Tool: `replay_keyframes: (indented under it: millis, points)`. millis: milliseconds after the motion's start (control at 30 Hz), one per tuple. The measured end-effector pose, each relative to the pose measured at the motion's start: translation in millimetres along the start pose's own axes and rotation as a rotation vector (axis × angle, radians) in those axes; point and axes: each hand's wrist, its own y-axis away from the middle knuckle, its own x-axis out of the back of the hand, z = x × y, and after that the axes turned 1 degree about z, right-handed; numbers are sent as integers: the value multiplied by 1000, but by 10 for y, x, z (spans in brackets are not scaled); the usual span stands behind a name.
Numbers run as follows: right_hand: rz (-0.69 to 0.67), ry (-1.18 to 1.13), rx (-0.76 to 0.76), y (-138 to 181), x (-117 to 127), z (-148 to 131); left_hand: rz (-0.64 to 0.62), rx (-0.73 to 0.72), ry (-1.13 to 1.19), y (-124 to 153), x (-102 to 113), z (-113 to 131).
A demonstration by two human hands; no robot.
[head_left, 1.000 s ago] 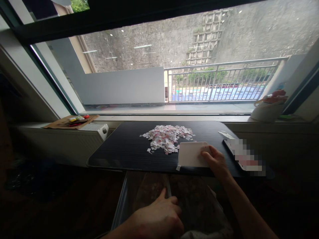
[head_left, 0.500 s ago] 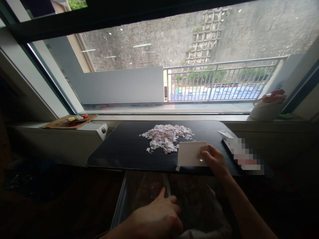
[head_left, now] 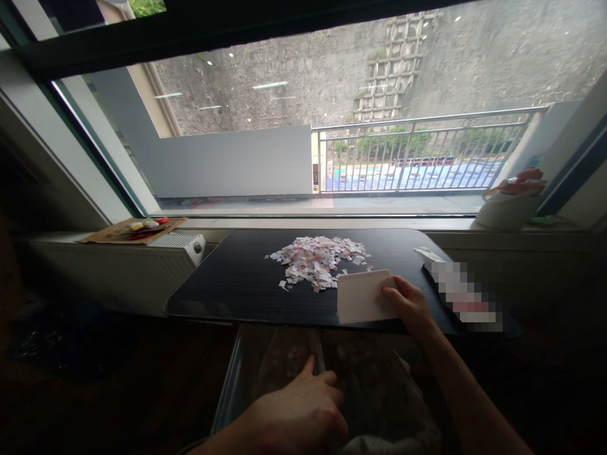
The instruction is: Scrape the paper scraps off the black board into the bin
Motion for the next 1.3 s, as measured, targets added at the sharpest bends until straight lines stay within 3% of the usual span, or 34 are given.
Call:
replay_keyframes:
  millis: [233, 400, 533, 800, 967, 1300]
  points:
    - [123, 40, 3, -7, -14, -21, -49, 17, -34, -3, 36, 19]
    - [185, 86, 8, 34, -18, -56, 6, -8, -107, -27, -22, 33]
    - [179, 125, 21, 89, 22, -53, 34, -88, -176, -130, -45, 86]
    - [53, 130, 12, 190, -6, -108, -131, -170, -180, -386, 187, 325]
    - [92, 140, 2, 225, 26, -131, -138, -227, -156, -486, 274, 382]
    - [72, 157, 15, 269, -25, -212, -105, -227, -103, -516, 178, 324]
